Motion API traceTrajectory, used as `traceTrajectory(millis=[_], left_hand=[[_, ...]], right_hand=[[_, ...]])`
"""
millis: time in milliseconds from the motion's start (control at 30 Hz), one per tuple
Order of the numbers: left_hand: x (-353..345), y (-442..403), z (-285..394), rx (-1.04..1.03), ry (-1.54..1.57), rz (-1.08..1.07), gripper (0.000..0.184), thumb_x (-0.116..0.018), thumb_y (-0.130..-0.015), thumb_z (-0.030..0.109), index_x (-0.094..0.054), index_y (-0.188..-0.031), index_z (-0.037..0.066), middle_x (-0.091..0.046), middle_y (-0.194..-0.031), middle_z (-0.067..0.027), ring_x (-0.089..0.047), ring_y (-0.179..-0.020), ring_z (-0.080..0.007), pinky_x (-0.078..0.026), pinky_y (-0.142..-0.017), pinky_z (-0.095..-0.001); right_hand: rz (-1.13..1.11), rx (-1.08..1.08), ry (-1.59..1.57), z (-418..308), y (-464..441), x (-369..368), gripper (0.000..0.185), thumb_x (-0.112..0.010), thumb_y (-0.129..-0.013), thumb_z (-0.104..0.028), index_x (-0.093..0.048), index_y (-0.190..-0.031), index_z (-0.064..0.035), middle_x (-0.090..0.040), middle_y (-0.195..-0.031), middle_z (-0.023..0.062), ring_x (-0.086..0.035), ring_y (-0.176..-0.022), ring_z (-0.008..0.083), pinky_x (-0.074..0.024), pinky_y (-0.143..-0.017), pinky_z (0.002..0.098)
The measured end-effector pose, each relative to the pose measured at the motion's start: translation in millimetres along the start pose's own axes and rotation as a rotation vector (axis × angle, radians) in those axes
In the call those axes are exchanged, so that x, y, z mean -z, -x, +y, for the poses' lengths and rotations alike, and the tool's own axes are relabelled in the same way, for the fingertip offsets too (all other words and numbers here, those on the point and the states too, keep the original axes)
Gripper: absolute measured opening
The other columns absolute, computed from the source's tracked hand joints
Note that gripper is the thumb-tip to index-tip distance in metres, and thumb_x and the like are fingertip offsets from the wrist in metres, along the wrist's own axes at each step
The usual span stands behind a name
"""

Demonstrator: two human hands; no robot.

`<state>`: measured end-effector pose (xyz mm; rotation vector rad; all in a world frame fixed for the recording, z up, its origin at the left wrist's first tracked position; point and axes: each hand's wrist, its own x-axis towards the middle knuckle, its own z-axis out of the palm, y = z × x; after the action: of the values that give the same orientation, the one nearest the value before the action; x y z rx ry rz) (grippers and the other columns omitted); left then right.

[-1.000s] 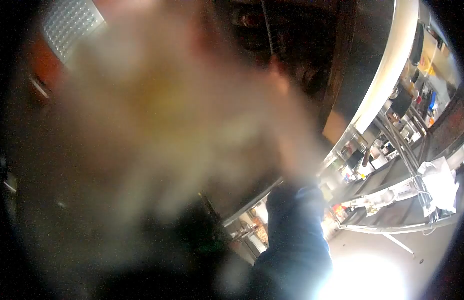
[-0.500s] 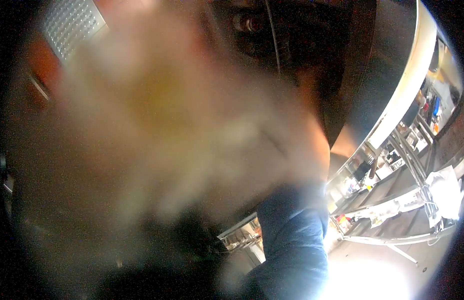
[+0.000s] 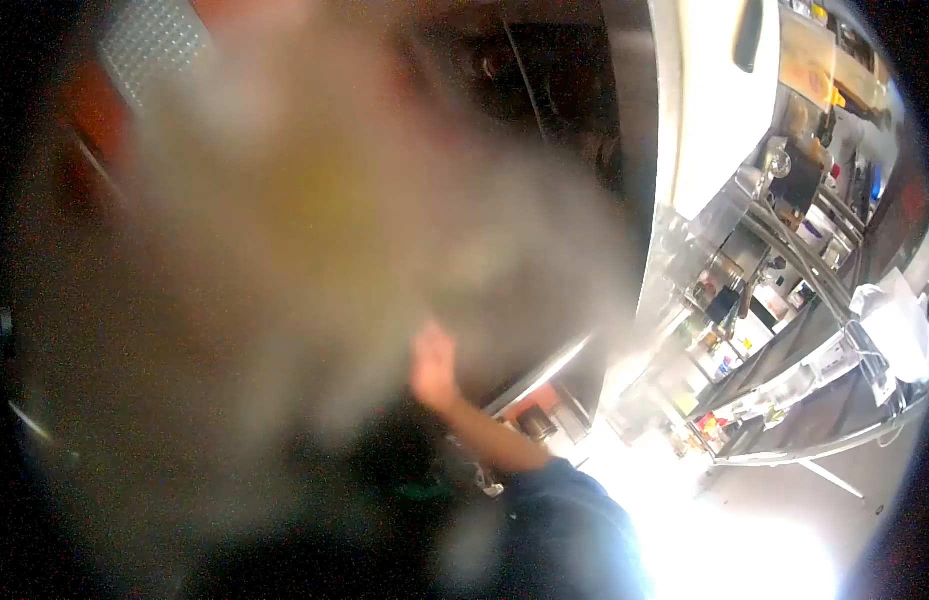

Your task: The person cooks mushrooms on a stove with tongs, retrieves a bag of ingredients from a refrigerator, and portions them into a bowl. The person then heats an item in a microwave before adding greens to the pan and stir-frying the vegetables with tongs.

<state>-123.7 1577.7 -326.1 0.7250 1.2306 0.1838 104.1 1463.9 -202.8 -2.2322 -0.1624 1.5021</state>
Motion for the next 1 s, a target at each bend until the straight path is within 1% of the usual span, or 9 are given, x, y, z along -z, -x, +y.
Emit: traceTrajectory(millis=[100, 167, 300, 400, 533, 700, 833, 900, 1000], left_hand=[[8.4, 3.7, 54.7, 0.144, 0.856, -0.509, 0.082, -0.076, -0.065, 0.021, -0.031, -0.132, 0.005, -0.046, -0.123, -0.0107, -0.045, -0.112, -0.0194, -0.036, -0.094, -0.0311], [15.2, 12.9, 73.8, 0.144, 0.841, -0.626, 0.071, -0.069, -0.074, 0.028, -0.033, -0.131, 0.006, -0.051, -0.119, -0.0094, -0.05, -0.107, -0.02, -0.039, -0.091, -0.0323], [18.5, 19.8, 77.7, 0.19, 1.302, -0.598, 0.061, -0.049, -0.084, 0.046, -0.036, -0.127, 0.006, -0.052, -0.118, -0.0089, -0.051, -0.106, -0.0216, -0.041, -0.09, -0.0381], [17.5, 33.8, 127.7, 0.181, 1.416, -0.608, 0.048, -0.048, -0.087, 0.04, -0.041, -0.123, 0.008, -0.05, -0.119, -0.0063, -0.048, -0.109, -0.0198, -0.038, -0.094, -0.0371], [36.0, 16.3, 133.3, 0.147, 1.215, -0.491, 0.034, -0.05, -0.088, 0.018, -0.044, -0.119, 0.006, -0.052, -0.116, -0.0058, -0.05, -0.106, -0.0181, -0.041, -0.091, -0.0346], [79.1, 4.3, 141.5, 0.1, 1.056, -0.358, 0.032, -0.053, -0.086, 0.017, -0.048, -0.115, 0.005, -0.058, -0.104, -0.0067, -0.057, -0.093, -0.0179, -0.048, -0.08, -0.0319], [99.8, 10.0, 115.6, 0.16, 0.95, -0.199, 0.038, -0.053, -0.086, 0.018, -0.043, -0.12, 0.003, -0.055, -0.108, -0.0076, -0.057, -0.095, -0.0168, -0.047, -0.081, -0.0303], [102.3, 14.9, 105.7, 0.189, 0.906, -0.171, 0.042, -0.052, -0.086, 0.018, -0.04, -0.123, 0.002, -0.054, -0.111, -0.008, -0.056, -0.096, -0.0163, -0.047, -0.082, -0.0295], [100.1, 26.3, 95.5, 0.207, 0.868, -0.173, 0.046, -0.051, -0.087, 0.024, -0.038, -0.125, 0.001, -0.053, -0.113, -0.0083, -0.054, -0.1, -0.017, -0.044, -0.086, -0.0298]], right_hand=[[-0.177, 0.069, -0.221, -20.0, 44.0, -53.5, 0.038, -0.033, -0.094, -0.025, -0.049, -0.105, 0.0076, -0.06, -0.1, 0.0189, -0.061, -0.084, 0.0246, -0.0463, -0.076, 0.0321], [-0.392, 0.003, -0.408, -122.3, 62.6, -62.2, 0.042, -0.032, -0.094, -0.03, -0.05, -0.105, 0.0075, -0.061, -0.098, 0.0191, -0.061, -0.083, 0.0244, -0.0467, -0.075, 0.0328], [-0.36, 0.196, -0.292, -163.5, 81.4, -63.7, 0.044, -0.033, -0.094, -0.031, -0.053, -0.103, 0.0068, -0.061, -0.096, 0.0193, -0.06, -0.079, 0.0217, -0.047, -0.072, 0.0312], [-0.293, 0.244, -0.224, -143.9, 76.0, -66.1, 0.044, -0.031, -0.095, -0.03, -0.052, -0.105, 0.007, -0.061, -0.096, 0.0187, -0.059, -0.079, 0.0208, -0.0467, -0.072, 0.0307], [-0.392, 0.334, 0.078, -95.7, 76.6, -74.8, 0.035, -0.038, -0.093, -0.021, -0.047, -0.113, 0.0061, -0.06, -0.098, 0.0169, -0.058, -0.082, 0.0176, -0.0457, -0.075, 0.0288], [-0.441, 0.309, 0.122, -124.0, 79.7, -83.4, 0.043, -0.045, -0.091, -0.018, -0.033, -0.129, 0.0002, -0.06, -0.1, 0.0138, -0.057, -0.084, 0.0147, -0.0454, -0.076, 0.0274], [-0.337, 0.076, 0.026, -94.7, 22.9, -40.6, 0.037, -0.042, -0.092, -0.025, -0.046, -0.116, 0.0019, -0.062, -0.088, 0.0121, -0.06, -0.071, 0.0149, -0.049, -0.062, 0.0259], [-0.056, 0.017, 0.04, 32.2, -67.4, 39.2, 0.03, -0.043, -0.091, -0.023, -0.052, -0.105, 0.0022, -0.062, -0.082, 0.0114, -0.059, -0.066, 0.0152, -0.0493, -0.058, 0.0266], [0.068, -0.148, -0.228, -96.6, -76.2, 37.1, 0.022, -0.042, -0.089, -0.019, -0.054, -0.095, -0.0012, -0.062, -0.079, 0.01, -0.059, -0.064, 0.0156, -0.0483, -0.055, 0.0266]])
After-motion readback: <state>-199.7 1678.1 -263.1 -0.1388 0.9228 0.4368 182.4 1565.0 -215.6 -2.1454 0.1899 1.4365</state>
